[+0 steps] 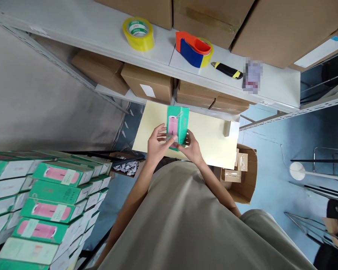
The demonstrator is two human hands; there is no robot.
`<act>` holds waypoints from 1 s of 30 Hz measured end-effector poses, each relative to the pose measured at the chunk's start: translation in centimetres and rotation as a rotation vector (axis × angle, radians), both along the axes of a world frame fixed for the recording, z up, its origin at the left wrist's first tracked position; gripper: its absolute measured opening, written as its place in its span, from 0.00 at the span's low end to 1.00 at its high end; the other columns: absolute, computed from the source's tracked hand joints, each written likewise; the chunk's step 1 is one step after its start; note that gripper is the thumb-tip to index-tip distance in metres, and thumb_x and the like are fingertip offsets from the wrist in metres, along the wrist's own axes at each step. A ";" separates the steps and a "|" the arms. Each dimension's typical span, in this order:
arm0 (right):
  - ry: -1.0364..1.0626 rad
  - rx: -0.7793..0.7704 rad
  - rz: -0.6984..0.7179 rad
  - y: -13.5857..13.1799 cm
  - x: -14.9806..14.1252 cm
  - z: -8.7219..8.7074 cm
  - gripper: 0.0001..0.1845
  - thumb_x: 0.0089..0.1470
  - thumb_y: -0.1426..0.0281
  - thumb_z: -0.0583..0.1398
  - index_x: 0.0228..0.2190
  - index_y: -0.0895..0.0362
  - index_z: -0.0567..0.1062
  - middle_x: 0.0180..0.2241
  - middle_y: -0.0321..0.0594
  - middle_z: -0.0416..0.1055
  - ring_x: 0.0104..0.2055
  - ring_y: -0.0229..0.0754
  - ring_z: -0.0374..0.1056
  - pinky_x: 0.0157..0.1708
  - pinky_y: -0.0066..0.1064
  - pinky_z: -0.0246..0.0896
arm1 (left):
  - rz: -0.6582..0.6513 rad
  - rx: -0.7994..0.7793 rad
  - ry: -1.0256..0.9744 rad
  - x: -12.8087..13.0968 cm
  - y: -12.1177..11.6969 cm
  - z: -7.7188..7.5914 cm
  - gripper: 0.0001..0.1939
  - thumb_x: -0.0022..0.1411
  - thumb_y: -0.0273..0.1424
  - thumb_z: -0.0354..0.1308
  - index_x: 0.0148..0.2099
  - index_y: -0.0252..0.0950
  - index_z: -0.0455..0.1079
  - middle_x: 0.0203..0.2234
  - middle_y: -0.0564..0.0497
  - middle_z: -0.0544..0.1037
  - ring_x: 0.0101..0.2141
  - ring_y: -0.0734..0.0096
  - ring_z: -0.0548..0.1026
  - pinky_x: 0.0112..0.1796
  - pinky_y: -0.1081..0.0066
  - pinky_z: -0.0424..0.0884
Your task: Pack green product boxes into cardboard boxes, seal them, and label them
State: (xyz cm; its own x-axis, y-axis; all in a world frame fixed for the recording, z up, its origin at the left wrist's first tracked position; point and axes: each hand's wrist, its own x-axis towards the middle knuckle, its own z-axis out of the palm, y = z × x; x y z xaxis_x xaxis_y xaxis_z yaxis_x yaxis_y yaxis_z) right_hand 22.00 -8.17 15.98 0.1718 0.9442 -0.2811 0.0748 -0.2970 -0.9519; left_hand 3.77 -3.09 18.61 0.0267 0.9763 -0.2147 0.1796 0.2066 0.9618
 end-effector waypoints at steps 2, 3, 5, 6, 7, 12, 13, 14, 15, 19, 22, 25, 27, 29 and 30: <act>0.146 -0.029 0.006 0.2 0.9 -0.4 0.54 0.50 0.45 0.78 0.70 0.52 0.72 0.55 0.49 0.84 0.51 0.55 0.81 0.53 0.47 0.80 | -0.047 -0.070 -0.109 -0.7 0.0 -0.5 0.45 0.55 0.51 0.79 0.69 0.40 0.73 0.64 0.36 0.81 0.61 0.48 0.81 0.58 0.53 0.82; 0.215 -0.040 0.015 0.2 1.4 -0.4 0.52 0.51 0.44 0.77 0.69 0.53 0.73 0.55 0.49 0.84 0.53 0.55 0.81 0.54 0.47 0.80 | -0.079 -0.124 -0.157 -1.0 0.0 -0.8 0.46 0.53 0.52 0.80 0.68 0.40 0.73 0.65 0.35 0.80 0.63 0.46 0.80 0.58 0.51 0.82; 0.298 -0.049 0.026 0.0 2.1 -0.3 0.51 0.52 0.44 0.77 0.68 0.54 0.75 0.55 0.49 0.85 0.56 0.56 0.80 0.58 0.48 0.79 | -0.172 -0.259 -0.248 -1.6 -0.3 -1.3 0.48 0.50 0.53 0.83 0.67 0.39 0.75 0.65 0.34 0.80 0.63 0.43 0.81 0.58 0.49 0.83; 0.318 -0.048 0.031 -0.1 2.4 -0.2 0.51 0.52 0.44 0.77 0.69 0.54 0.75 0.55 0.48 0.85 0.57 0.57 0.80 0.59 0.48 0.78 | -0.218 -0.327 -0.295 -1.8 -0.6 -1.4 0.48 0.49 0.54 0.84 0.66 0.38 0.76 0.64 0.34 0.81 0.62 0.42 0.82 0.57 0.49 0.83; 0.330 -0.047 0.038 -0.3 2.5 -0.2 0.51 0.52 0.44 0.78 0.69 0.53 0.75 0.55 0.48 0.85 0.58 0.57 0.80 0.59 0.49 0.78 | -0.252 -0.383 -0.341 -1.8 -0.8 -1.6 0.47 0.48 0.54 0.84 0.64 0.38 0.78 0.63 0.34 0.82 0.59 0.43 0.84 0.56 0.49 0.84; 0.373 -0.037 0.129 -0.5 3.1 -0.2 0.50 0.54 0.44 0.77 0.69 0.52 0.76 0.57 0.47 0.85 0.60 0.58 0.80 0.62 0.51 0.78 | -0.245 -0.429 -0.410 -1.0 -1.8 -2.2 0.41 0.45 0.55 0.85 0.55 0.37 0.83 0.53 0.37 0.87 0.53 0.45 0.86 0.53 0.52 0.84; 0.368 -0.035 0.146 -0.4 3.4 -0.3 0.49 0.54 0.44 0.77 0.69 0.52 0.76 0.58 0.47 0.85 0.61 0.58 0.80 0.63 0.52 0.78 | -0.237 -0.403 -0.390 -0.9 -1.8 -2.4 0.41 0.45 0.55 0.85 0.56 0.36 0.83 0.52 0.37 0.88 0.52 0.47 0.86 0.54 0.52 0.84; 0.350 -0.033 0.152 -0.2 3.6 -0.4 0.50 0.53 0.44 0.77 0.70 0.52 0.76 0.60 0.48 0.84 0.62 0.59 0.79 0.64 0.53 0.78 | -0.223 -0.368 -0.357 -0.7 -1.9 -2.6 0.41 0.46 0.55 0.84 0.56 0.36 0.82 0.52 0.37 0.88 0.51 0.48 0.86 0.55 0.51 0.83; 0.322 -0.029 0.144 0.0 3.9 -0.4 0.52 0.53 0.43 0.78 0.71 0.51 0.75 0.63 0.49 0.82 0.62 0.59 0.79 0.65 0.54 0.78 | -0.199 -0.328 -0.306 -0.6 -1.9 -2.7 0.41 0.47 0.54 0.84 0.57 0.36 0.82 0.51 0.38 0.87 0.50 0.49 0.86 0.55 0.51 0.83; 0.204 -0.011 0.053 1.0 3.8 -0.5 0.63 0.50 0.42 0.79 0.78 0.47 0.65 0.69 0.53 0.75 0.63 0.60 0.80 0.62 0.55 0.81 | -0.052 -0.151 0.001 0.6 -2.8 -2.7 0.39 0.48 0.50 0.83 0.58 0.38 0.78 0.55 0.40 0.83 0.53 0.50 0.82 0.51 0.54 0.84; 0.179 -0.017 -0.015 1.6 3.0 -0.7 0.68 0.50 0.43 0.80 0.81 0.45 0.57 0.67 0.54 0.76 0.60 0.60 0.81 0.57 0.54 0.84 | -0.011 -0.008 0.109 1.6 -3.6 -1.7 0.39 0.50 0.46 0.82 0.60 0.40 0.75 0.61 0.38 0.76 0.61 0.47 0.78 0.49 0.57 0.86; 0.243 -0.013 -0.057 1.8 2.8 -1.1 0.64 0.53 0.43 0.77 0.80 0.45 0.58 0.65 0.51 0.78 0.60 0.59 0.81 0.60 0.55 0.82 | -0.069 -0.029 -0.012 1.5 -3.8 -1.0 0.38 0.54 0.47 0.80 0.62 0.41 0.73 0.65 0.38 0.74 0.67 0.45 0.75 0.51 0.56 0.87; 0.307 -0.007 -0.054 1.6 3.1 -1.3 0.62 0.54 0.43 0.76 0.79 0.44 0.59 0.64 0.49 0.79 0.62 0.59 0.79 0.63 0.56 0.80 | -0.096 -0.168 -0.144 0.7 -3.5 -0.9 0.39 0.55 0.50 0.79 0.62 0.42 0.72 0.66 0.38 0.76 0.67 0.45 0.76 0.52 0.53 0.87; 0.340 -0.005 -0.042 1.3 3.5 -1.4 0.61 0.54 0.43 0.75 0.79 0.43 0.59 0.65 0.47 0.79 0.64 0.59 0.78 0.66 0.58 0.78 | -0.113 -0.328 -0.263 -0.1 -3.2 -1.1 0.42 0.52 0.51 0.81 0.63 0.42 0.72 0.63 0.39 0.79 0.63 0.44 0.80 0.53 0.50 0.86; 0.344 -0.005 -0.033 1.1 3.7 -1.4 0.61 0.53 0.43 0.75 0.79 0.42 0.59 0.65 0.46 0.79 0.64 0.60 0.77 0.66 0.58 0.77 | -0.126 -0.389 -0.313 -0.5 -3.0 -1.2 0.44 0.51 0.51 0.82 0.64 0.41 0.72 0.61 0.39 0.81 0.61 0.44 0.81 0.54 0.49 0.86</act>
